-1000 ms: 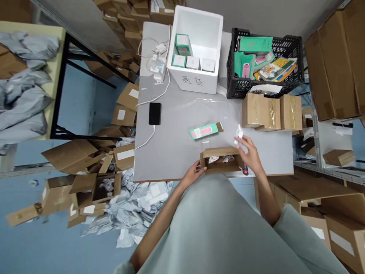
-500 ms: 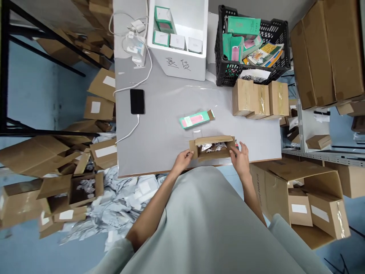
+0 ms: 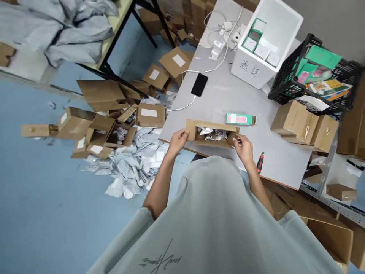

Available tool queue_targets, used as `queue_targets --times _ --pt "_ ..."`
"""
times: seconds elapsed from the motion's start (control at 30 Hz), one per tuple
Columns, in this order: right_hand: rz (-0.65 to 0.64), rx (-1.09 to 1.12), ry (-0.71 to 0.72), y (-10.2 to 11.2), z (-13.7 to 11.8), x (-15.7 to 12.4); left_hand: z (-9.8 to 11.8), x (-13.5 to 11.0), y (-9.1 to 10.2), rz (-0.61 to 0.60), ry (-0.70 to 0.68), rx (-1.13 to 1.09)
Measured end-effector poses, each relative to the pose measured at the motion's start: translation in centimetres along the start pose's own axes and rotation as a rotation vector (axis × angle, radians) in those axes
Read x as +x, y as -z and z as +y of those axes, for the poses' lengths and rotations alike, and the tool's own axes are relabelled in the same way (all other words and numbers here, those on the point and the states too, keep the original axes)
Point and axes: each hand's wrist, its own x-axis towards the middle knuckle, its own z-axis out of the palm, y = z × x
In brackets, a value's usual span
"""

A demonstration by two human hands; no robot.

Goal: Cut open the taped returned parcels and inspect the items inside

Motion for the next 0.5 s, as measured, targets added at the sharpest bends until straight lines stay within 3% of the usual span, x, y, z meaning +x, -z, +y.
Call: queue_targets --times 0.2,0.3,0.4,0.5 --pt "-0.123 -0.044 0.034 -6.3 -2.8 4.1 -1.1 1.0 3.9 0.195 0.0 0.152" --pt "-0.117 0.021 -0.034 -7.6 -2.6 4.6 0.3 -0.1 4.9 0.206 -0.103 0.216" --pt "-0.088 0.104 -0.161 -8.1 -1.7 4.1 1.6 -0.9 5.1 0.105 -0.257 0.177" --pt "-0.015 0.13 -0.267 -8.4 -0.5 3.3 0.7 0.7 4.8 0.083 -0.329 0.083"
